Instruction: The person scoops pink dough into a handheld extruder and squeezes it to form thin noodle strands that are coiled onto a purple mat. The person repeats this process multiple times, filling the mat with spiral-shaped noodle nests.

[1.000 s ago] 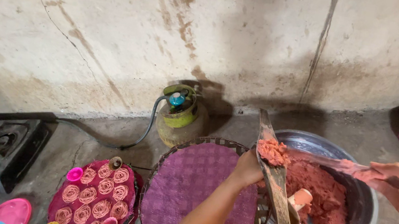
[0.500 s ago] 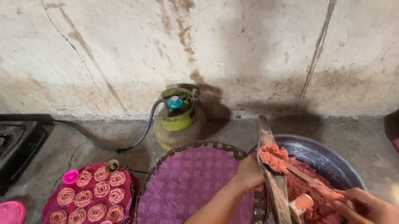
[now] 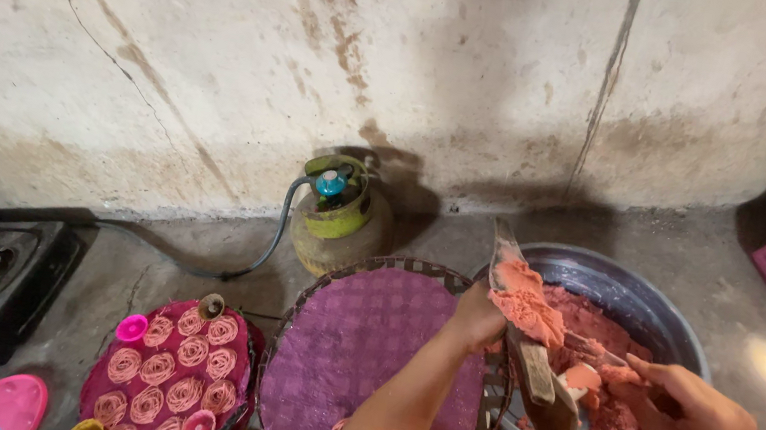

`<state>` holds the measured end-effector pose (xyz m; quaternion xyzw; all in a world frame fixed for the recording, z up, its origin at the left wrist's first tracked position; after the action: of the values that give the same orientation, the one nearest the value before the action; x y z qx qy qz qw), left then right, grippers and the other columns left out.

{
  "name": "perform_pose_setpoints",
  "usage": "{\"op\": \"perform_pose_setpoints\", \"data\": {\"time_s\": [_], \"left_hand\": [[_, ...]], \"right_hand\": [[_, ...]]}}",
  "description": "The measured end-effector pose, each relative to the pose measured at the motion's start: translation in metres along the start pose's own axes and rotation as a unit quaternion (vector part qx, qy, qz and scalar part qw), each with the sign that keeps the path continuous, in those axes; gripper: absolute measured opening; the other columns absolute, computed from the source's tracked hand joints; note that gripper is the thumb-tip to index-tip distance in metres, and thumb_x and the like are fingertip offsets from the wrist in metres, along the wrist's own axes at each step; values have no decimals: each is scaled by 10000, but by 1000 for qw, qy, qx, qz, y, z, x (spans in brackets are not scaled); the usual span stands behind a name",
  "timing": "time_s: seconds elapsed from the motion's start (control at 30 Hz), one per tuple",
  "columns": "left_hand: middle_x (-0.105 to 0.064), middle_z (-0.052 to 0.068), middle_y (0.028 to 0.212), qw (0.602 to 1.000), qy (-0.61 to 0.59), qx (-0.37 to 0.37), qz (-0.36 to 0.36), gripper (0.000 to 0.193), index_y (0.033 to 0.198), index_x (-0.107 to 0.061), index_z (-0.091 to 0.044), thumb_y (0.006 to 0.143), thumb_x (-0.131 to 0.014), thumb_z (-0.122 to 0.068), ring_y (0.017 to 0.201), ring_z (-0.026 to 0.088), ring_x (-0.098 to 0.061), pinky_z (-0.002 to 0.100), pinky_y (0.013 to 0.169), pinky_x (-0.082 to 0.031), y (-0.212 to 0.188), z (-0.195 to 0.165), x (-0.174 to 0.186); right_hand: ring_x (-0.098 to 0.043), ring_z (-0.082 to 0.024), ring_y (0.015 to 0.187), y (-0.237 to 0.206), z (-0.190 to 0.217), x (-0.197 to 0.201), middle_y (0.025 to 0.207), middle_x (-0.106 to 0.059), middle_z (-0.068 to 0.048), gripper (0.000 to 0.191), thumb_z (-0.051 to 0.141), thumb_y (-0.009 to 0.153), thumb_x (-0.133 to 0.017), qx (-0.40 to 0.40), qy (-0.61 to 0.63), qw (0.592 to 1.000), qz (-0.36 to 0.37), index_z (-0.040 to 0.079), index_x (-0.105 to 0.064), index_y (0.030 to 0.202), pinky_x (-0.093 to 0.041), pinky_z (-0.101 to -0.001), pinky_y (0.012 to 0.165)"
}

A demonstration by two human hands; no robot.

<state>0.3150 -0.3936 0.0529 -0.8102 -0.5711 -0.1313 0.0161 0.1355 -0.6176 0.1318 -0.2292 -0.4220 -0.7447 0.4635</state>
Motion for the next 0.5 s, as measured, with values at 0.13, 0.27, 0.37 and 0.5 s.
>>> {"op": "perform_pose_setpoints", "data": {"time_s": [0.13,0.27,0.37,0.5], "left_hand": [[-749,110,1123,990,102,-97,13,519,1221,-717,-119,756,-765,-343,1035,271,-715,362,860,-539,-9,-13,-5],[-780,96,1070,991,69,-92,66,413,1109,-758,-75,791,-785,-337,1005,228,-750,351,855,-572,-16,-3,-22],[-791,91,1035,998,6,-40,53,397,1085,-761,-54,784,-802,-311,930,192,-750,341,819,-577,-18,18,-10],[-741,119,1046,978,-205,-18,14,298,1150,-720,-28,917,-731,-212,848,169,-700,333,696,-574,-25,30,35]], "right_hand": [[-659,-121,683,11,-21,-13,815,-763,-23,249,266,883,-766,-123,263,956,37,155,-777,1106,-528,-251,581],[-648,-135,733,10,6,-1,881,-743,-88,327,181,855,-814,18,-71,996,-55,91,-781,1167,-490,-281,640],[-618,-123,706,-10,1,-9,816,-732,-89,303,192,873,-798,29,-8,999,18,80,-783,1153,-476,-287,605],[-661,-62,850,-34,-39,-17,945,-747,-30,324,248,911,-762,-64,291,944,141,71,-739,1182,-517,-222,734]]}}
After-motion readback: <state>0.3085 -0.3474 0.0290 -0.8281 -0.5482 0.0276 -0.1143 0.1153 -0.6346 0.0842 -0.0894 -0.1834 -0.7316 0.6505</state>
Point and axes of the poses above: each hand's wrist, its own y-axis towards the middle knuckle, its own x-axis out of the back of the hand, z = x × y, the point moved 8 cm from there along y, towards the middle knuckle
